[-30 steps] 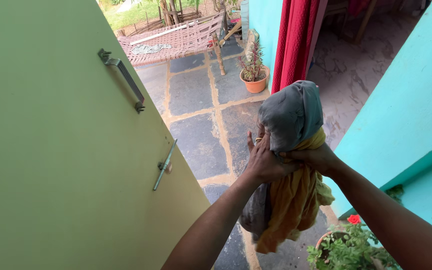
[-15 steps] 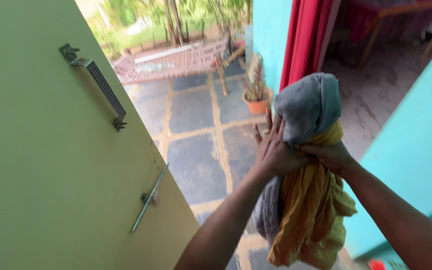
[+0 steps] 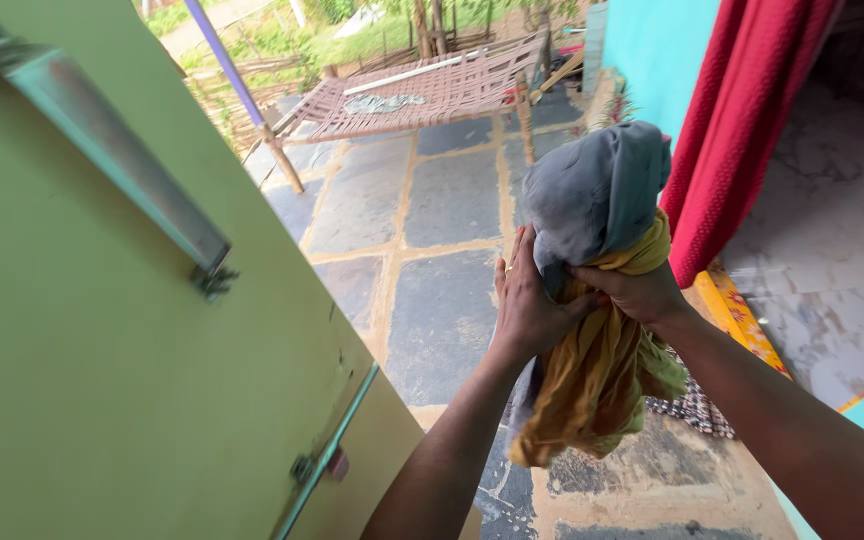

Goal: The person picks up several pieces of clothing from a line in a bathroom, carries them through a doorway, and places them on top of a washing machine.

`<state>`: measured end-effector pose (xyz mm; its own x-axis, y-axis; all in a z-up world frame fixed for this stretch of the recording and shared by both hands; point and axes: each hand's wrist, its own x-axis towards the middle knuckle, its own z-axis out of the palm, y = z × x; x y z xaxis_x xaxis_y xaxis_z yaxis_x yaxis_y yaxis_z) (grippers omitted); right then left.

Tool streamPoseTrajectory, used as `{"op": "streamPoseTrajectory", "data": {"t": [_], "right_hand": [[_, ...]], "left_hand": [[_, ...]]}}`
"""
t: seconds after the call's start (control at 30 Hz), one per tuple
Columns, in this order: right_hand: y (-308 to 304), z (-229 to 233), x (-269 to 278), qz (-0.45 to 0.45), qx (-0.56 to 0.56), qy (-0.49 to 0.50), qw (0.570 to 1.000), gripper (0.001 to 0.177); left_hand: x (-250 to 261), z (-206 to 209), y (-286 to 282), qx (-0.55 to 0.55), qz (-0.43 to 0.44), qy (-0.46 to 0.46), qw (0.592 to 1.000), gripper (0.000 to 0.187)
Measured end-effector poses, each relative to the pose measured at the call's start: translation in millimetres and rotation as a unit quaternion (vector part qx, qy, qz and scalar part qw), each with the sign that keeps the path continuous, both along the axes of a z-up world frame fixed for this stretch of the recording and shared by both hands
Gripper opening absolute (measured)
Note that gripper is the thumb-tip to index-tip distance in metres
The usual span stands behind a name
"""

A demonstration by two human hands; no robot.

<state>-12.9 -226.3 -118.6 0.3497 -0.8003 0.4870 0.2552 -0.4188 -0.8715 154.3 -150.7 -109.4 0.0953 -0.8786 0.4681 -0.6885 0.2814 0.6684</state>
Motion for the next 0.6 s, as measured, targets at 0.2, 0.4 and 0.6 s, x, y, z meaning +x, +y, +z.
{"op": "streamPoseTrajectory", "data": {"t": [0.2, 0.4, 0.6], "right_hand": [[-57, 11, 25, -0.008, -0.022, 0.011, 1.000, 0.056], [-165, -4, 31, 0.041, -0.003, 0.034, 0.999, 0.052], [-280, -19, 38, 0.078, 0.010, 0.056, 0.995, 0.054]], "left_hand": [[12, -28, -57, -0.070, 0.047, 0.034, 0.996, 0.133], [17, -55, -160, -0.063, 0.080, 0.006, 0.995, 0.129], [28, -63, -255, 0.001, 0.089, -0.002, 0.996, 0.131]]}}
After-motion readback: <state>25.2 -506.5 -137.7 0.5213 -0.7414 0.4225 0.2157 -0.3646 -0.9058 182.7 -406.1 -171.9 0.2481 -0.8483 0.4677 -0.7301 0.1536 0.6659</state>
